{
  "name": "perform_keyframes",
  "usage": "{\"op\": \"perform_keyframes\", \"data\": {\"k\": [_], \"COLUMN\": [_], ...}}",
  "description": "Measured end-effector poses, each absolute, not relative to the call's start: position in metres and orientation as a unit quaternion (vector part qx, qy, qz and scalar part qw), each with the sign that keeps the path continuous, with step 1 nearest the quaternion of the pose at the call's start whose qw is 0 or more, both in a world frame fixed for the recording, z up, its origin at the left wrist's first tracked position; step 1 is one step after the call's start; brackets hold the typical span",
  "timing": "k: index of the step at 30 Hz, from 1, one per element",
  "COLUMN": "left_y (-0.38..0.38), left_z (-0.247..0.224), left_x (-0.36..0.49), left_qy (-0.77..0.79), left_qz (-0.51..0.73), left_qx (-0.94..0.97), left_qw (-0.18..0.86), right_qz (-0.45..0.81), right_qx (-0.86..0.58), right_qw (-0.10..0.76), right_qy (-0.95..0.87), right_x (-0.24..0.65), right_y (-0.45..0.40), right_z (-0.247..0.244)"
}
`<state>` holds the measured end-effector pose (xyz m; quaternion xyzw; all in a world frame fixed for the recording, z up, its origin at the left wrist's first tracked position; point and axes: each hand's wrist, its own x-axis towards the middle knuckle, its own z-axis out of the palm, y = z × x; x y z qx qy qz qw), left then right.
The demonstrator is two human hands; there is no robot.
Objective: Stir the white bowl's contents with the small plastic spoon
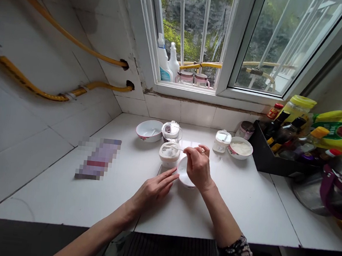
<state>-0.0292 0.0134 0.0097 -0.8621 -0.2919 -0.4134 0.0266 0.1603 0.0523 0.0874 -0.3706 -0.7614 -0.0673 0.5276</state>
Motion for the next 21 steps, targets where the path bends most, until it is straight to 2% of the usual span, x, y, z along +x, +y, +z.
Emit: {"op": "perform_keyframes", "data": {"k": [5,9,14,18,21], "left_y": [0.012,0.011,0.011,0.012,0.012], "left_z": [0.012,0.015,0.017,0.014,0.013], "left_x": [-0.029,-0.028,-0.029,-0.030,-0.030], "left_qy": [-0.295,-0.294,-0.290,-0.291,-0.293], "left_qz": [-0.410,-0.412,-0.412,-0.410,-0.410], "left_qx": [-0.863,-0.862,-0.864,-0.864,-0.864], "left_qw": [0.019,0.016,0.013,0.008,0.005], "right_qz": [0.007,0.054,0.010,0.001,0.048], "right_qx": [-0.447,-0.525,-0.584,-0.605,-0.605], "right_qw": [0.582,0.512,0.432,0.397,0.397], "right_qy": [-0.680,-0.678,-0.687,-0.691,-0.688], "right_x": [0.177,0.196,0.204,0.200,0.197], "right_y": [0.048,0.050,0.055,0.056,0.057], "right_z": [0.092,0.090,0.086,0.084,0.081]}}
